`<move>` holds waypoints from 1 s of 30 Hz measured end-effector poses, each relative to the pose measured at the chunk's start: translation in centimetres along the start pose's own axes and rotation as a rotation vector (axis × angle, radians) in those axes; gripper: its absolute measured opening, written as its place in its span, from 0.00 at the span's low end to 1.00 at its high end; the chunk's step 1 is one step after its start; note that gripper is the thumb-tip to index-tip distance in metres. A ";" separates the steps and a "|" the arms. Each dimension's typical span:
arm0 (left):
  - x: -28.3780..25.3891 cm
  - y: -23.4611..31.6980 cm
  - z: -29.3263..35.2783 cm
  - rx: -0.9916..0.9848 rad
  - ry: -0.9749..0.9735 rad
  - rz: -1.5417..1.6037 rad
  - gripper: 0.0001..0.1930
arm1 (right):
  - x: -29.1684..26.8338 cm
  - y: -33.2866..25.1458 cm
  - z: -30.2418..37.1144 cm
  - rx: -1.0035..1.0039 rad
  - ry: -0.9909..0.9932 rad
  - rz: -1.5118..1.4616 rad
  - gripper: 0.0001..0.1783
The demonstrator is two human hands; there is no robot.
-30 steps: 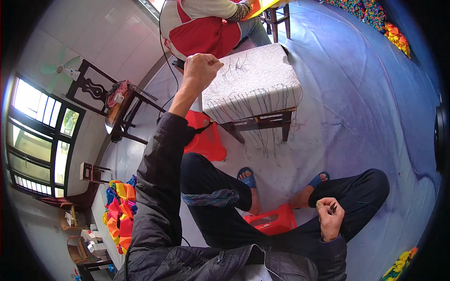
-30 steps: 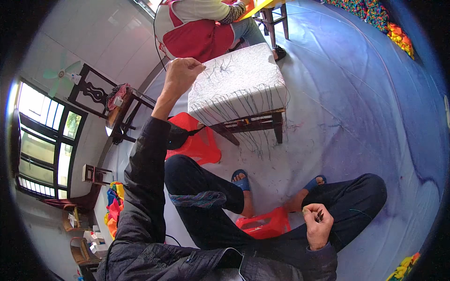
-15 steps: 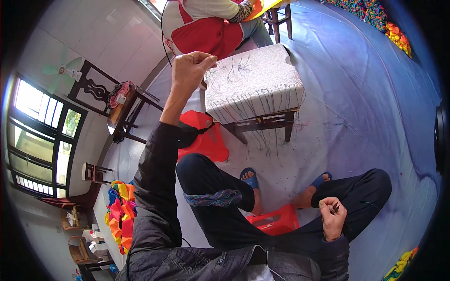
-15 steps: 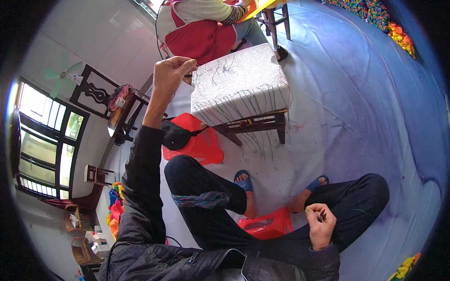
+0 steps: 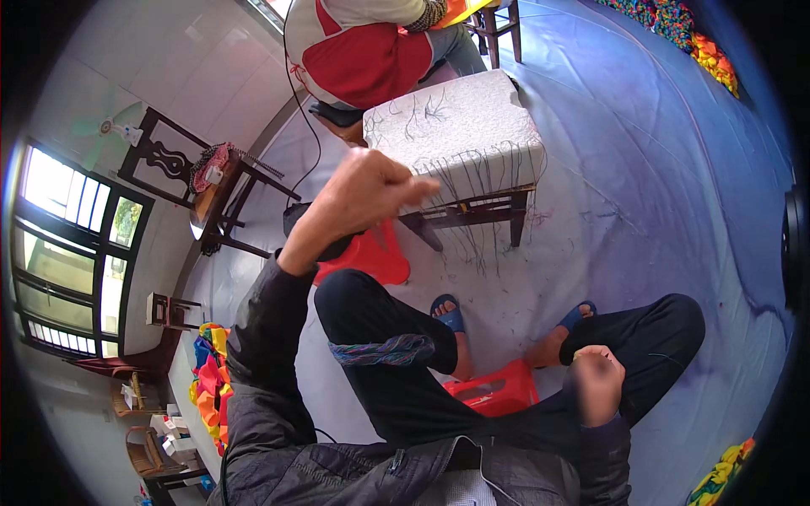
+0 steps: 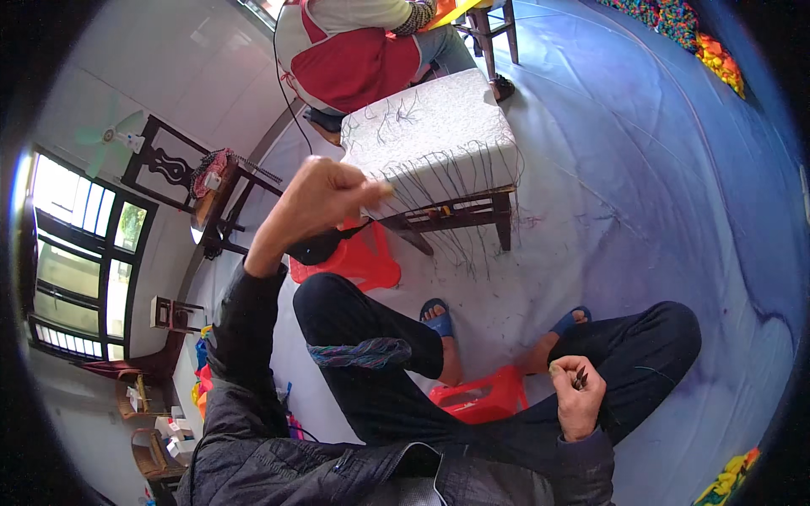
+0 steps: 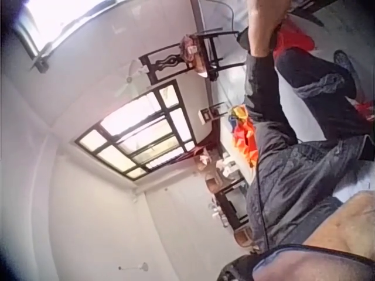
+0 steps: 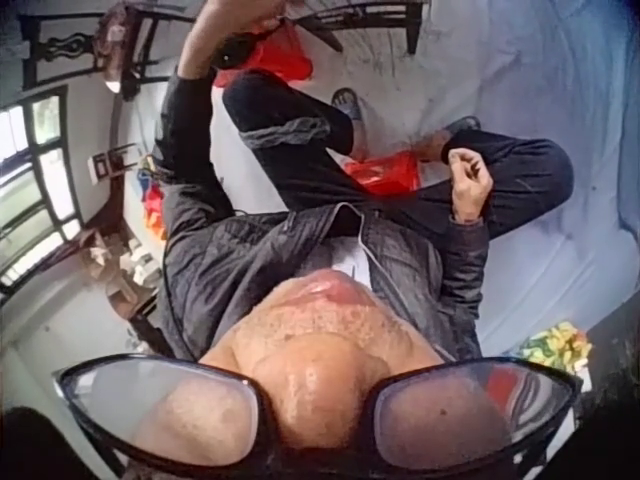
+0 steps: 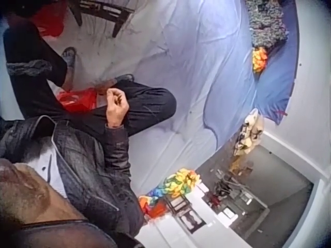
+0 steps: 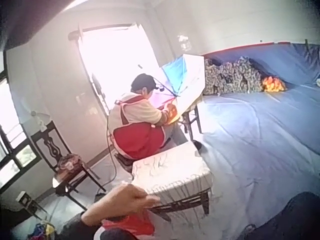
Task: Assembling small black components onto a thin line or wire using pliers.
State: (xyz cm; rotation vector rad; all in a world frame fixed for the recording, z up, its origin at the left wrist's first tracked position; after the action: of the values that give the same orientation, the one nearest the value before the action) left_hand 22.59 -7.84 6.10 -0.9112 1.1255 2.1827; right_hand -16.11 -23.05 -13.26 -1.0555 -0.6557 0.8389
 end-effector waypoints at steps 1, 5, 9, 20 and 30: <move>-1.1 -0.6 0.0 -0.007 0.131 -0.024 0.09 | -0.1 0.1 -0.1 -0.002 -0.002 0.002 0.03; -3.5 -3.7 -0.8 -0.052 0.451 -0.024 0.10 | 0.0 0.2 -0.1 -0.002 -0.004 0.008 0.03; -4.6 -7.0 -3.9 -0.099 0.614 -0.010 0.10 | -0.1 0.2 0.0 0.000 0.007 0.005 0.03; -4.8 -8.7 -7.6 -0.183 0.719 -0.063 0.05 | -0.6 0.2 0.4 0.004 0.023 -0.024 0.04; -5.0 -7.7 -7.5 -0.097 0.842 -0.512 0.05 | -0.4 -0.1 0.0 0.002 0.016 -0.024 0.03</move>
State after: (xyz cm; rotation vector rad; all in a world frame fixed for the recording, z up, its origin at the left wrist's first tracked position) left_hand 33.58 -10.86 2.82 -2.0099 0.9556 1.4446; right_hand -16.27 -23.37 -13.19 -1.0500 -0.6527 0.8096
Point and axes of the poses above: each hand's wrist, its own z-axis away from the middle knuckle, its own x-axis out of the palm, y = z × x, the point moved 7 cm from there along -z, towards the middle knuckle, and after that the axes turned 13 degrees about -y, right-handed, at the moved point
